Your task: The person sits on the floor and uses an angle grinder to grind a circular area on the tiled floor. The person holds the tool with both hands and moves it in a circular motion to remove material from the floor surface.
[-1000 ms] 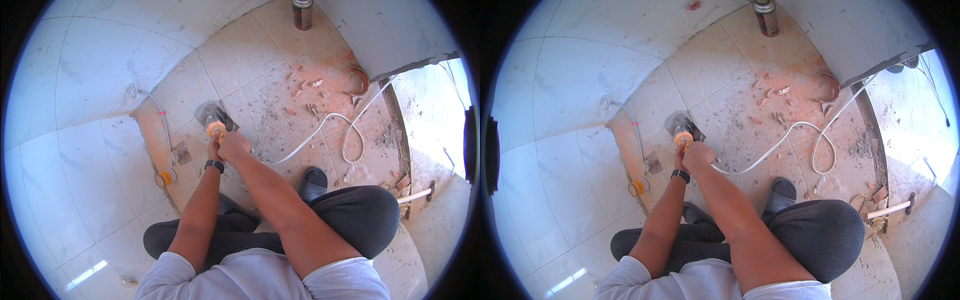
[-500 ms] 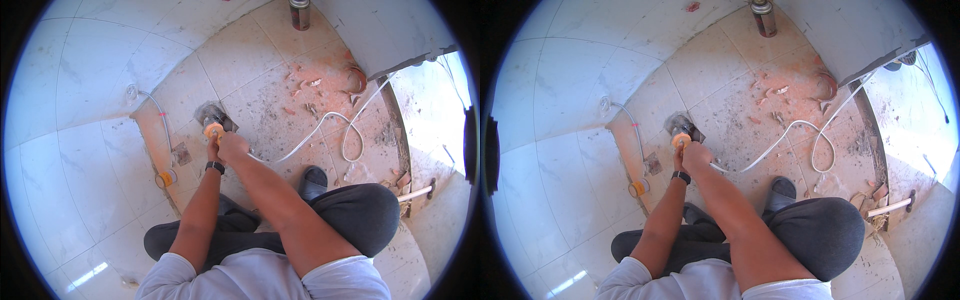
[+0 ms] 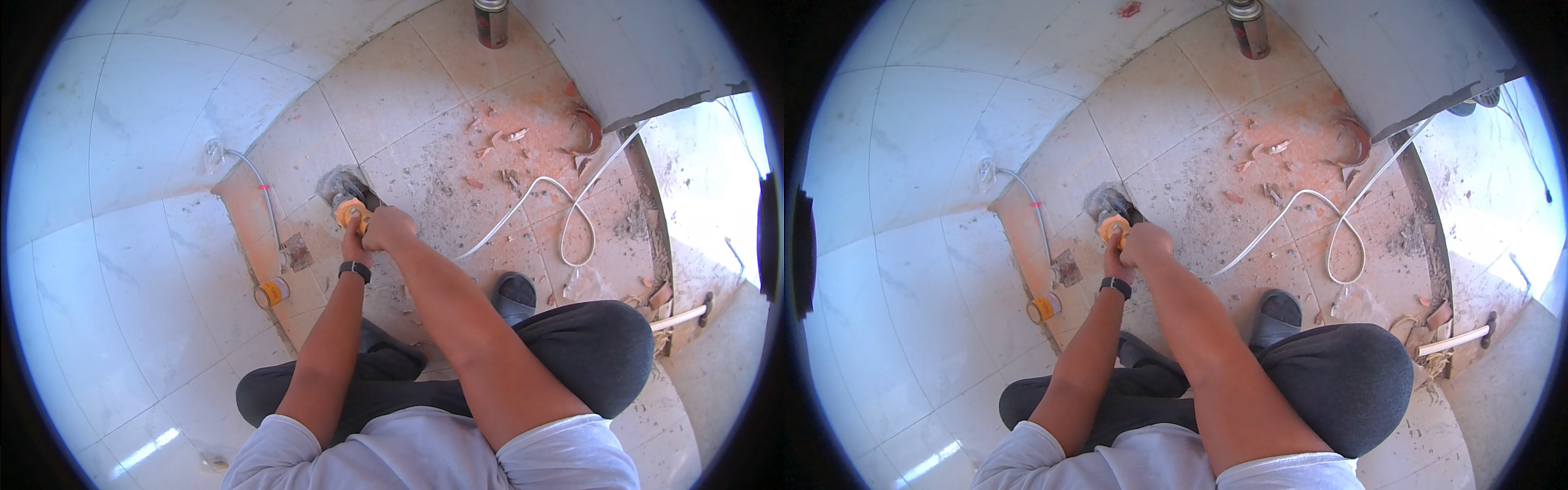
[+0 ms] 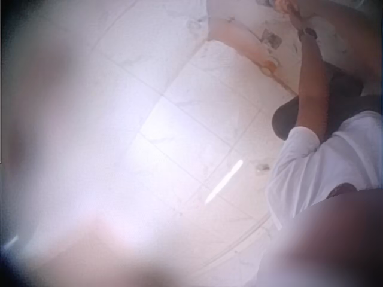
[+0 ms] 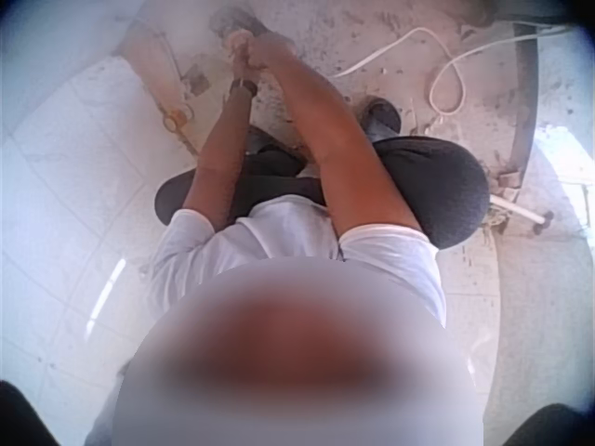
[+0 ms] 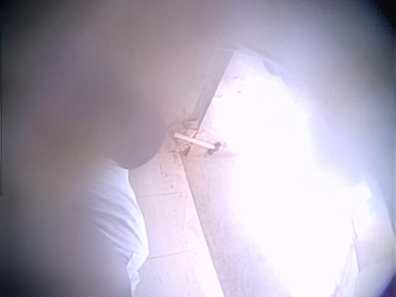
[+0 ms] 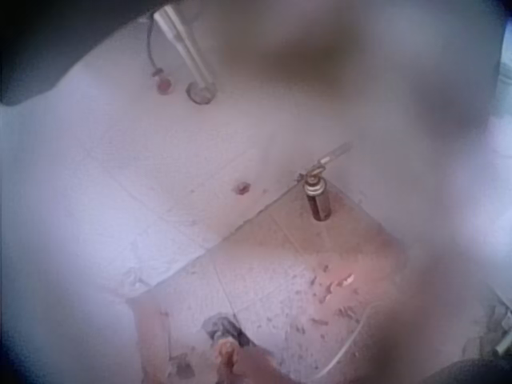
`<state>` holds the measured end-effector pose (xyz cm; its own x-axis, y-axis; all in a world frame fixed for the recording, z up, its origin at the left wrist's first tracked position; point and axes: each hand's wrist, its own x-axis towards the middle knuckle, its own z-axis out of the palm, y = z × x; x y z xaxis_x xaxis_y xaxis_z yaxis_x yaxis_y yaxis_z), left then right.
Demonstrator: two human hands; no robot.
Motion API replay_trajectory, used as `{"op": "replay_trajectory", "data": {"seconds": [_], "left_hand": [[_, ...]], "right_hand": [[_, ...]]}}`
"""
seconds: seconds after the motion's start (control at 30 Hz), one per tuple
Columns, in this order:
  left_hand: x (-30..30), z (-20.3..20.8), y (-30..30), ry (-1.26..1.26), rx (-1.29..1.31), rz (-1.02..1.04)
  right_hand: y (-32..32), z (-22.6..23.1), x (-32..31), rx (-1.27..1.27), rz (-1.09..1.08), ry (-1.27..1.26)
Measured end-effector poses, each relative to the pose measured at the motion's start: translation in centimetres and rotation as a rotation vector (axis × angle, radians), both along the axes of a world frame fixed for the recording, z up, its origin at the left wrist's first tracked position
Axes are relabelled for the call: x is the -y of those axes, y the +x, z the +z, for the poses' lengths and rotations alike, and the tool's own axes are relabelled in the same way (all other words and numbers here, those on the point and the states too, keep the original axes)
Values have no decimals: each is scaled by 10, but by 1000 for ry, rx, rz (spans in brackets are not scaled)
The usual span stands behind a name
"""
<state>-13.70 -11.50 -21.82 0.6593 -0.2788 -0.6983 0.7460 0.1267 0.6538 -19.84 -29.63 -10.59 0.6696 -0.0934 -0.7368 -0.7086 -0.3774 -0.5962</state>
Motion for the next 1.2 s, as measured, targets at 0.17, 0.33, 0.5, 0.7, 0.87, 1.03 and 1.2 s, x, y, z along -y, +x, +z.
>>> {"op": "replay_trajectory", "data": {"seconds": [0.17,0.33,0.5,0.7,0.87,1.03,1.2], "left_hand": [[2,-2,1,31,-16,21],[-6,-8,6,-63,-93,-1],[-10,-4,6,-80,-139,-41],[-12,2,7,-89,-137,-89],[-13,6,12,-26,-187,-115],[-9,12,9,-21,-111,-114],[-11,13,9,-38,-103,-151]], "right_hand": [[-1,0,1,-11,-5,19],[1,0,-15,-36,-63,3],[-1,1,-24,-55,-101,0],[-1,4,-32,-73,-69,8],[2,4,-38,-112,-114,25],[4,8,-45,-121,-140,7],[5,13,-51,-132,-147,-33]]}}
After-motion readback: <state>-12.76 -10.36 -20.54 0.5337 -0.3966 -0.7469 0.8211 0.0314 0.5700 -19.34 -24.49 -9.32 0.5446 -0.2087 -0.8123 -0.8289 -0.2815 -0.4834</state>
